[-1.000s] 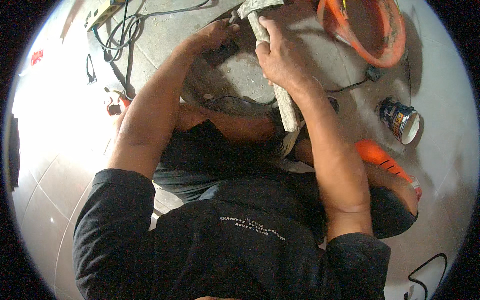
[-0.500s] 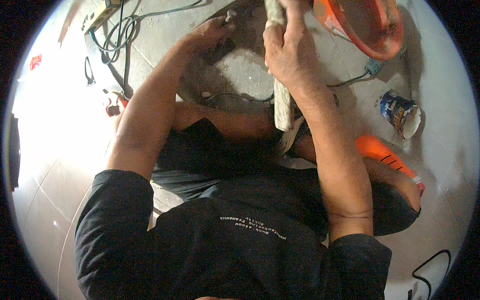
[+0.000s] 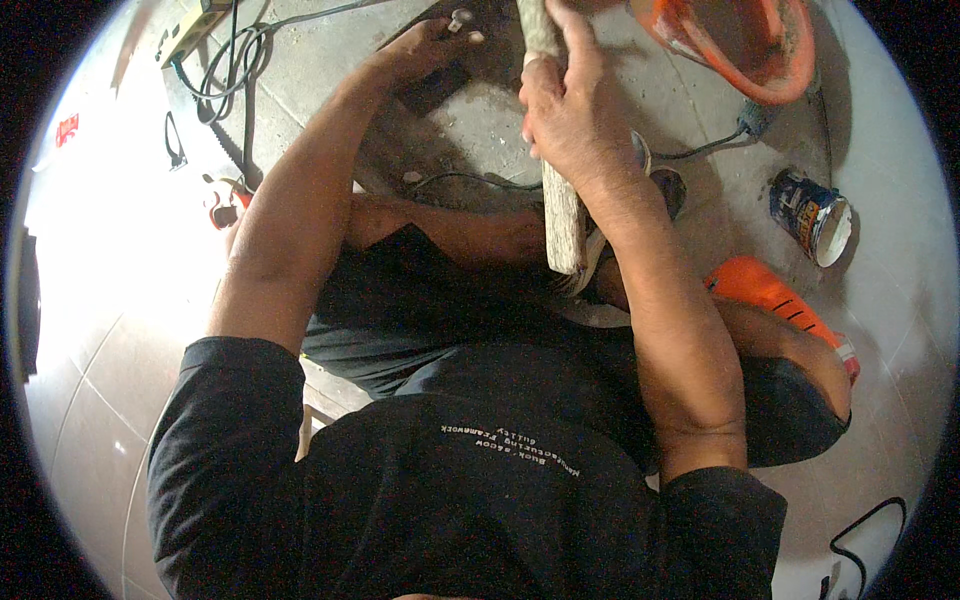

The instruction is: The person sits on a tiled floor and installs a black circular drain cover into a square hole. They use a hammer to tap the cover into place and later apply a grey cement-like substance around the edges using a trowel.

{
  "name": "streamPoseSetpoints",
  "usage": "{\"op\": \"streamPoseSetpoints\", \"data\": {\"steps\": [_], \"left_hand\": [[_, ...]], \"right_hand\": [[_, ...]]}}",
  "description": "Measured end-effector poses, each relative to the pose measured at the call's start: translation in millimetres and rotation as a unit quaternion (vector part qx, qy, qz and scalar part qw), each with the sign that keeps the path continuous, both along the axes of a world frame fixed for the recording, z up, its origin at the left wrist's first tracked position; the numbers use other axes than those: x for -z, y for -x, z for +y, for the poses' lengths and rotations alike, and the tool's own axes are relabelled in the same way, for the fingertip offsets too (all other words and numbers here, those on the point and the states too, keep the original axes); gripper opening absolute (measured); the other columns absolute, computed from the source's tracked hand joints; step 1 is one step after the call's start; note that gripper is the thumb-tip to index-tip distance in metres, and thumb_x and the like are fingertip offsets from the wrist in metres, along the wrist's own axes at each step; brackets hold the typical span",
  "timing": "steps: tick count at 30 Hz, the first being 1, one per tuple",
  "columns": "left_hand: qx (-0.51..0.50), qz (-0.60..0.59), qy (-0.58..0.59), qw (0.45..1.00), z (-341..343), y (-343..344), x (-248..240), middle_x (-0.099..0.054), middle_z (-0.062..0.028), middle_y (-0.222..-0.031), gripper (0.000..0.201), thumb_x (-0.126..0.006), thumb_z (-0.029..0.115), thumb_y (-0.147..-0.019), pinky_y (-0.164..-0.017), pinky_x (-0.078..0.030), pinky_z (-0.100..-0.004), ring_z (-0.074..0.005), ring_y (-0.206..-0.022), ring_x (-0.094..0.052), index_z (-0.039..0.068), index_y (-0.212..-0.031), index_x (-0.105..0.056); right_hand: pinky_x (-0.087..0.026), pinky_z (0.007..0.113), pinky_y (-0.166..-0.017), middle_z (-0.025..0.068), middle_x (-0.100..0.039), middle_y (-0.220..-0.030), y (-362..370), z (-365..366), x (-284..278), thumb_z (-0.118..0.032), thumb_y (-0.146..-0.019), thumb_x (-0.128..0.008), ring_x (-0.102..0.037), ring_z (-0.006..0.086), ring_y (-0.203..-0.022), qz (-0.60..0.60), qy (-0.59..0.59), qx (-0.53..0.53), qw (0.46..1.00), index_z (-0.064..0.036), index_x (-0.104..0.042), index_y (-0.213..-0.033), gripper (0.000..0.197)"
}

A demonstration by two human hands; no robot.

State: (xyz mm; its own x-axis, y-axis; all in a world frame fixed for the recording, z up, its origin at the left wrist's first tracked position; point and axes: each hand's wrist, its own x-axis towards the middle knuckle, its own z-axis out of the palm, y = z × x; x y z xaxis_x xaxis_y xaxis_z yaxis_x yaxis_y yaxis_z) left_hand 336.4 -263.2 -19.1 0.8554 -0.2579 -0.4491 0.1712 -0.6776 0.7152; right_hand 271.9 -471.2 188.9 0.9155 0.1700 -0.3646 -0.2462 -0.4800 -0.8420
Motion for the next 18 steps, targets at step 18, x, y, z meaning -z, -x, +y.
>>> {"op": "streamPoseSetpoints", "data": {"steps": [18], "left_hand": [[0.008, 0.109, 0.046, 0.993, 17.2, -10.6, -109.9, -0.065, -0.0071, -0.072, 0.051, -0.066, 0.05, -0.097, -0.062, -0.048, -0.036, -0.0178, -0.068, -0.06, -0.001, -0.089, -0.069]], "right_hand": [[-0.053, 0.042, -0.069, 0.0226, -0.063, -0.099, 15.3, -11.4, 51.2, -0.009, -0.099, -0.048, -0.062, 0.032, -0.08, -0.157, 0.073, -0.066, 0.983, -0.0075, -0.032, -0.153, 0.055]]}}
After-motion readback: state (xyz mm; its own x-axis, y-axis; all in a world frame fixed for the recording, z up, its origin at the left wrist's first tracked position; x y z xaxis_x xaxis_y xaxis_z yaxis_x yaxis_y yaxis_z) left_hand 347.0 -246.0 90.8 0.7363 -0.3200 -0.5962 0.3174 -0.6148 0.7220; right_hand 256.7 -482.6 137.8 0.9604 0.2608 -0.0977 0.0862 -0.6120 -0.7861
